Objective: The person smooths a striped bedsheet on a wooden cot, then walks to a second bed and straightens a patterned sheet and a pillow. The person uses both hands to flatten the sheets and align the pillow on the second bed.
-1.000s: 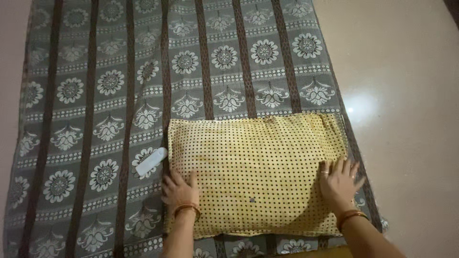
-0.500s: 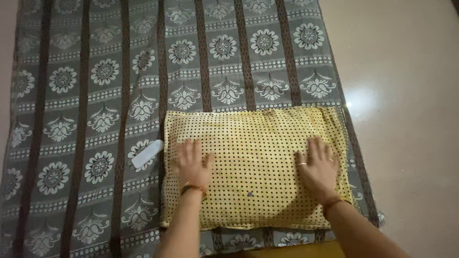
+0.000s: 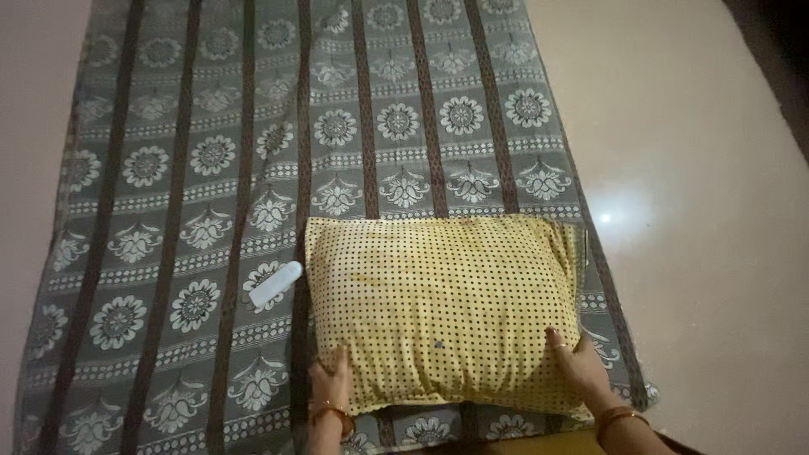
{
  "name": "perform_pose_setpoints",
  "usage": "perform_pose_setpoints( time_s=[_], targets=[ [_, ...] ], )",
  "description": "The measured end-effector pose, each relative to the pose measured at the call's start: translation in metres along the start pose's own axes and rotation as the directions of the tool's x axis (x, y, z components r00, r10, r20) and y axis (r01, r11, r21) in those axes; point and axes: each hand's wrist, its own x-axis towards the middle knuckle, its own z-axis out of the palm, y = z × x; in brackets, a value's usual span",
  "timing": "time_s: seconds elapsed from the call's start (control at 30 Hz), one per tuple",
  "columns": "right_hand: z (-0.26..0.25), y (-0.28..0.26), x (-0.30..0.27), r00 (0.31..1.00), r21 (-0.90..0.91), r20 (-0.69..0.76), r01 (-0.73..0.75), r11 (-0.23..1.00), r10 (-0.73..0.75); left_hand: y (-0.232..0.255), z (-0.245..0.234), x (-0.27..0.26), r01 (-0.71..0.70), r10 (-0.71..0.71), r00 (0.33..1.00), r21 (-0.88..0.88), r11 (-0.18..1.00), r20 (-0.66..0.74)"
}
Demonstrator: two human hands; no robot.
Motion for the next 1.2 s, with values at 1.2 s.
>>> perform_pose_setpoints(
  time_s=[1.2],
  targets=[
    [-0.038, 0.055, 0.019, 0.981, 0.051, 0.186, -0.062, 0.997, 0.052, -0.060, -0.038, 0.085, -0.073, 0.011, 0.983, 0.331, 0.941, 0.185]
  ],
)
